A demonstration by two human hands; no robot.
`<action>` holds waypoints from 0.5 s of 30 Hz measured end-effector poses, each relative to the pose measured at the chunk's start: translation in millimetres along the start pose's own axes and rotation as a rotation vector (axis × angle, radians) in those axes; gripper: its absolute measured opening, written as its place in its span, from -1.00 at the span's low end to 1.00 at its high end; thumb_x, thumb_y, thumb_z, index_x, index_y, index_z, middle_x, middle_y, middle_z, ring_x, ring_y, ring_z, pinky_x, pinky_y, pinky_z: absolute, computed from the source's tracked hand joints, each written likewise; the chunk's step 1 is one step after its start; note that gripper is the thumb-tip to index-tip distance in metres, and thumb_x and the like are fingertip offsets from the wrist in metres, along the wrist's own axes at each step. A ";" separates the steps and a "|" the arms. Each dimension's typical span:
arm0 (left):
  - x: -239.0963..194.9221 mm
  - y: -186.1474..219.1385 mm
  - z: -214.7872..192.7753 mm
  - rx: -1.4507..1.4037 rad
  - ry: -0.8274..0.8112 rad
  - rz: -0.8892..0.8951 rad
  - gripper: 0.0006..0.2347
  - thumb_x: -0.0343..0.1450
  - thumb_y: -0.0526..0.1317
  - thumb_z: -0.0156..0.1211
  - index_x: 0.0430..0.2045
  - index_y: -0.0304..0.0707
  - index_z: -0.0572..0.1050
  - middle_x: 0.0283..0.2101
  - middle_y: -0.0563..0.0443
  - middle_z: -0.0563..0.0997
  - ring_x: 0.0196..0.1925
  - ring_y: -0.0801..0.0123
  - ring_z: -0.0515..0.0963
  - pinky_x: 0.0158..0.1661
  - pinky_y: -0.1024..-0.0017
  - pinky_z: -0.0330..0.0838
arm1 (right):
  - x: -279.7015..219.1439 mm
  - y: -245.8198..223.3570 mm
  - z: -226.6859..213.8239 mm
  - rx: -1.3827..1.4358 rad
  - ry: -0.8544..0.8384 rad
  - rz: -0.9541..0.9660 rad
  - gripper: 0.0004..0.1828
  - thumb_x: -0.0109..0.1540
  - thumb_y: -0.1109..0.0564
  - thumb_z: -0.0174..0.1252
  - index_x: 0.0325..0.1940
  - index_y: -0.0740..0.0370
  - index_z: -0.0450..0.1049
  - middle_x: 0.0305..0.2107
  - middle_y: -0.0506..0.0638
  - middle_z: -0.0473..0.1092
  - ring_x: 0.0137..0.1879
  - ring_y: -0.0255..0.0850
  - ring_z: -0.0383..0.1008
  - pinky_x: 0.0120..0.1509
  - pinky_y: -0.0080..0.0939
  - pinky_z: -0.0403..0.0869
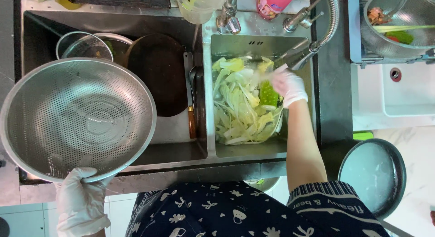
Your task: Washing leafy greens and cabbage in a sink followed by chopping small aromatics on a wooden cutting board.
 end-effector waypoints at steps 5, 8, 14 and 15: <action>54.0 10.9 48.3 -0.022 0.006 0.032 -0.19 0.26 -0.57 -0.11 0.51 0.05 0.06 0.24 -0.24 0.30 0.22 -0.18 0.49 -0.02 -0.28 0.48 | 57.6 89.4 -1.4 0.536 -0.759 0.393 -0.77 0.51 0.22 -0.11 0.01 0.19 0.49 -0.25 0.00 0.41 -0.13 -0.31 0.44 0.23 -0.40 0.46; 95.5 29.7 83.6 -0.030 -0.003 0.056 -0.19 0.26 -0.57 -0.11 0.51 0.05 0.06 0.23 -0.24 0.30 0.22 -0.19 0.49 -0.02 -0.28 0.48 | -63.7 38.2 187.6 -0.159 -0.478 -0.018 -0.78 0.37 0.12 0.06 0.06 0.15 0.52 -0.08 -0.07 0.48 0.08 -0.29 0.43 0.28 -0.20 0.41; 113.5 41.6 117.7 -0.030 0.029 0.082 -0.21 0.24 -0.56 -0.09 0.49 -0.01 0.10 0.27 -0.26 0.34 0.21 -0.19 0.51 -0.05 -0.25 0.50 | -55.1 37.6 272.9 -0.097 -0.366 -0.081 -0.59 0.22 -0.01 0.20 0.08 0.24 0.52 0.03 0.11 0.52 0.21 -0.03 0.49 0.31 -0.01 0.47; 111.7 44.9 118.2 -0.022 0.049 0.076 -0.20 0.22 -0.55 -0.11 0.47 0.05 0.09 0.26 -0.23 0.35 0.19 -0.18 0.52 -0.10 -0.27 0.50 | -50.4 36.0 280.2 0.029 -0.406 -0.064 -0.56 0.21 -0.01 0.20 0.05 0.35 0.51 0.00 0.26 0.47 0.19 0.11 0.48 0.29 0.08 0.52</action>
Point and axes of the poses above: each hand's wrist, its own x-axis towards the middle knuckle, its own z-axis out of the palm, y = z × x, the point moved 10 cm from there along x, towards the middle knuckle
